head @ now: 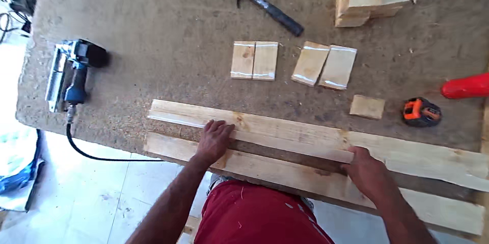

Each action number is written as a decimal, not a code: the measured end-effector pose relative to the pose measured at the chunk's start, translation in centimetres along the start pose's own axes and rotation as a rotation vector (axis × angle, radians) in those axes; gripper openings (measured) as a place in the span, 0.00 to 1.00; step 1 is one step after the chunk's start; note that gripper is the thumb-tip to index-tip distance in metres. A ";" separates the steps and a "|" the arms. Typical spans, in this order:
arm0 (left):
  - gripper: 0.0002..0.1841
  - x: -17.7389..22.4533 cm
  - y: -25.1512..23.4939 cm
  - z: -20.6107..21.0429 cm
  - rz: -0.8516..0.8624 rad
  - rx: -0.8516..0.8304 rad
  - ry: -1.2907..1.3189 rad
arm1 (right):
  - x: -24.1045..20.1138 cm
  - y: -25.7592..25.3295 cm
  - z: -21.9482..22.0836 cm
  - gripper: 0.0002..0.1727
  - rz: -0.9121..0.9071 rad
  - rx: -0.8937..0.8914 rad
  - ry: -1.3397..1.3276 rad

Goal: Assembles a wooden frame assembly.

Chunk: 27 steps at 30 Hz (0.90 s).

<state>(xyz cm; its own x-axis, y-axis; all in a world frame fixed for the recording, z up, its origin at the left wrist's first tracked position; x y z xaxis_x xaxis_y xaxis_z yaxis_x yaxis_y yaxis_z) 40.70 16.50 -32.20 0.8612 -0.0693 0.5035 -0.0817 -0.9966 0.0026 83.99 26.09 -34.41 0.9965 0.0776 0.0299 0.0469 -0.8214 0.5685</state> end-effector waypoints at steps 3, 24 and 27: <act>0.25 -1.5 1.2 -2.1 -0.043 0.086 0.129 | -2.1 1.9 -1.5 0.47 0.068 0.017 0.034; 0.20 -32.3 12.7 -15.0 -0.675 0.207 0.662 | -46.9 5.0 -2.6 0.18 -0.531 0.087 -0.227; 0.17 -32.5 13.5 -15.8 -0.542 0.306 1.005 | -45.5 6.0 -1.2 0.21 -0.421 -0.140 -0.553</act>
<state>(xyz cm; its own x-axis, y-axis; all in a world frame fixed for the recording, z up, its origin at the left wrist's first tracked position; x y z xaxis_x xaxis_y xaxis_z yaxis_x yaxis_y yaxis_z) 3.69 6.03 -34.89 -0.0462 0.2943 0.9546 0.4143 -0.8639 0.2864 38.87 18.31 -31.41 0.7863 0.0437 -0.6163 0.4634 -0.7015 0.5415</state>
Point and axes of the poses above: each hand's wrist, its own y-axis away from the middle knuckle, its own z-axis out of the palm, x = y × z, the point moved 10 cm from there along -y, towards the middle knuckle, and after that the axes turned 13 degrees about y, right-handed, at the moved point
